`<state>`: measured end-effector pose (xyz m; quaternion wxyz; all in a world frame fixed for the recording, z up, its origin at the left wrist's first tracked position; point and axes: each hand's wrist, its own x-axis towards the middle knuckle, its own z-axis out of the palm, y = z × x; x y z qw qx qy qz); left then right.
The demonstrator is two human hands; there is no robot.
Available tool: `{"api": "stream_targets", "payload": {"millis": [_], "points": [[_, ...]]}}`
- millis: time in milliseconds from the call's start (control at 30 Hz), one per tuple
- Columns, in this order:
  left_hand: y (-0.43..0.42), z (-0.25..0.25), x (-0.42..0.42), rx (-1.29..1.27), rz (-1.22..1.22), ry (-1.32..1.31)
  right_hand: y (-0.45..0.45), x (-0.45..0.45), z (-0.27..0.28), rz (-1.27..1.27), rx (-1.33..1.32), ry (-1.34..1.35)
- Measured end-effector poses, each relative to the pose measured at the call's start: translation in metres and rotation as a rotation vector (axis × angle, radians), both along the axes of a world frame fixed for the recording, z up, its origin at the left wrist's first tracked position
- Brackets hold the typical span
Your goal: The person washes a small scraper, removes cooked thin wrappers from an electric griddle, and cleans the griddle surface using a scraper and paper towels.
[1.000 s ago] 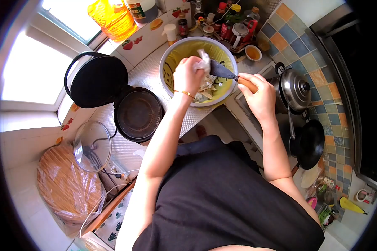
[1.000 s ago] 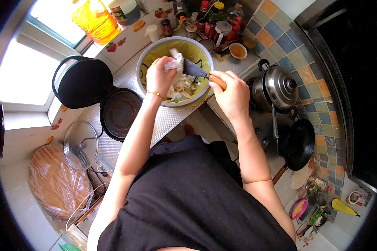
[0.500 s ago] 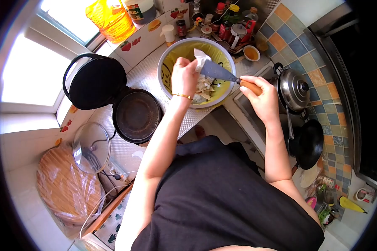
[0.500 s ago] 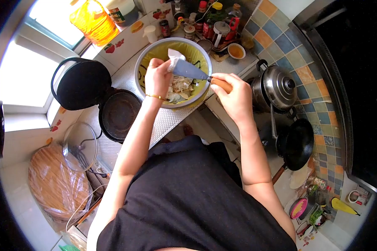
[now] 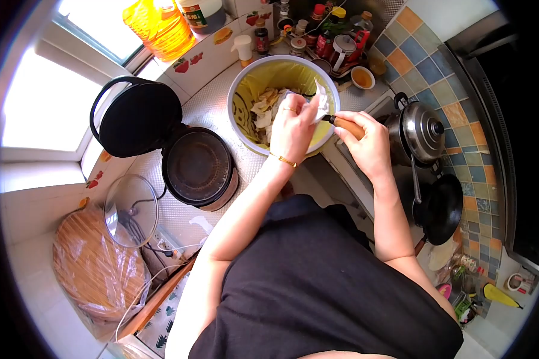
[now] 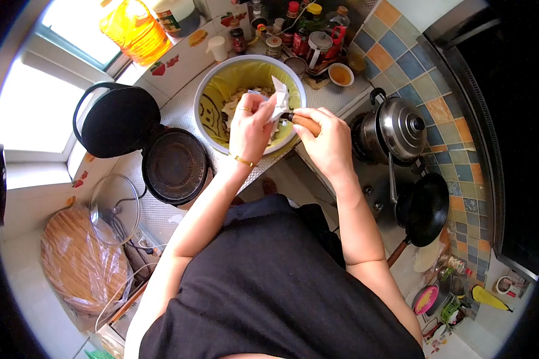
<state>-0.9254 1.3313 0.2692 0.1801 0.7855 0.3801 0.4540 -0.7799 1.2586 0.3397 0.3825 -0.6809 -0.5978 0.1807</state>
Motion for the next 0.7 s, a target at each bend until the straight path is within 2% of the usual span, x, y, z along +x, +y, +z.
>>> {"api": "stream_targets", "payload": {"millis": [167, 267, 367, 433, 500, 567, 633, 700], "points": [[0.040, -0.028, -0.027, -0.004, 0.231, 0.103, -0.008, 0.006, 0.007, -0.005, 0.005, 0.062], [0.048, -0.027, -0.051, -0.093, 0.267, 0.107, -0.012, 0.016, 0.009, -0.044, 0.051, 0.138], [0.042, -0.017, -0.049, -0.203, 0.253, -0.064, -0.011, 0.023, -0.006, -0.005, -0.158, 0.577], [0.031, -0.001, -0.044, -0.290, 0.203, -0.221, -0.013, 0.018, -0.011, -0.006, -0.332, 1.023], [0.019, 0.010, -0.037, -0.210, 0.178, -0.291, -0.015, 0.006, -0.017, -0.003, -0.395, 1.267], [0.004, 0.026, -0.029, -0.097, 0.152, -0.287, -0.015, -0.003, -0.022, 0.028, -0.454, 1.402], [-0.016, 0.043, -0.018, -0.097, 0.018, -0.216, -0.014, -0.011, -0.028, 0.084, -0.501, 1.464], [-0.023, 0.030, -0.007, -0.029, -0.075, -0.123, -0.014, -0.024, -0.023, 0.020, -0.477, 1.445]]}}
